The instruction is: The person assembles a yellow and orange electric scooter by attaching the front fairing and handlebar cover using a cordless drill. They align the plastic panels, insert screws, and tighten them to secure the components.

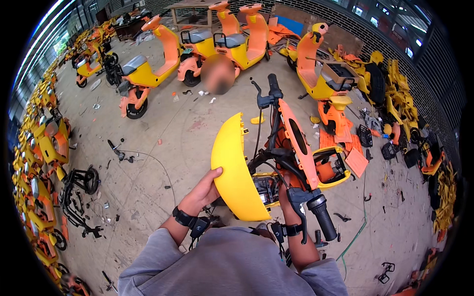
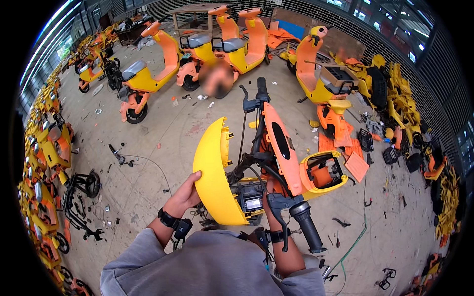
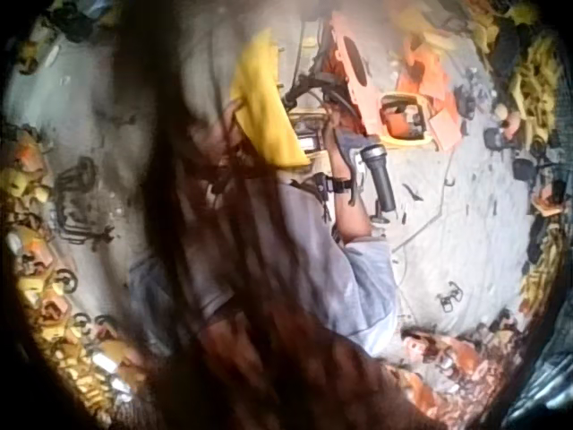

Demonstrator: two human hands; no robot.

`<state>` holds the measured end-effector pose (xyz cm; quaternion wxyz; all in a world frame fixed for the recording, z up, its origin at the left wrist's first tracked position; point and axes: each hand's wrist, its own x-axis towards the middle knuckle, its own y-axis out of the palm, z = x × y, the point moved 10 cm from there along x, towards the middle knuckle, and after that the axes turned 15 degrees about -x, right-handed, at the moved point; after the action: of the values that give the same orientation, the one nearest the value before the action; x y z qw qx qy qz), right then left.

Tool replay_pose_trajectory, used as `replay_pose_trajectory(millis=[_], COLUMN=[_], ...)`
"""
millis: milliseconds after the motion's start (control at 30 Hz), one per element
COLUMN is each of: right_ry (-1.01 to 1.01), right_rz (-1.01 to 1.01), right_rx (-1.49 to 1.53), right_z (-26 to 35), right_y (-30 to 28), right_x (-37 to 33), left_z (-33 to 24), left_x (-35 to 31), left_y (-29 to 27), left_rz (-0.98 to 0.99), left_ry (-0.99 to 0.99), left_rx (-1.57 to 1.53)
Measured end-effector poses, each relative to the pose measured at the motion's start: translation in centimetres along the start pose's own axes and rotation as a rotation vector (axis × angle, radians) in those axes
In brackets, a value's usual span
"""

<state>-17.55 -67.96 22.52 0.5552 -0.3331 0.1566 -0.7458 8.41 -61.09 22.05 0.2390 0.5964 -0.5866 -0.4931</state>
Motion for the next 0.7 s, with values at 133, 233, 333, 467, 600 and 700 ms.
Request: replay_pose_trajectory(millis=[133, 233, 333, 467, 600, 700], right_ry=[-0.069, -0.111, 0.098, 0.007, -0.443, -0.448], right_rz=[-0.006, 0.015, 0.119, 0.187, -0.086, -0.085], right_rx=[-0.082, -0.058, 0.203, 0.125, -0.564, -0.72], right_z=[3.6, -0.7, -4.8, -2.5, 0.7, 0.2], right_y=[-1.7, 1.4, 4.4, 3.9, 2.7, 3.2], right_x=[0.0, -0.6, -0.7, -0.5, -1.4, -1.9], left_z=[-0.5, 0.1, 0.4, 0.4, 0.3, 0.1], left_x=[1.6, 2.9, 3.3, 3.7, 4.2, 4.7], left_y=[1.5, 1.1, 2.5, 3.1, 4.0, 5.1], left_rz=[0.057, 0.02, 0.073, 0.088, 0.075, 0.09], left_ry=[0.014, -0.019, 0.003, -0.015, -0.038, -0.043], left_rx=[0.113, 0.082, 0.127, 0.192, 0.168, 0.228])
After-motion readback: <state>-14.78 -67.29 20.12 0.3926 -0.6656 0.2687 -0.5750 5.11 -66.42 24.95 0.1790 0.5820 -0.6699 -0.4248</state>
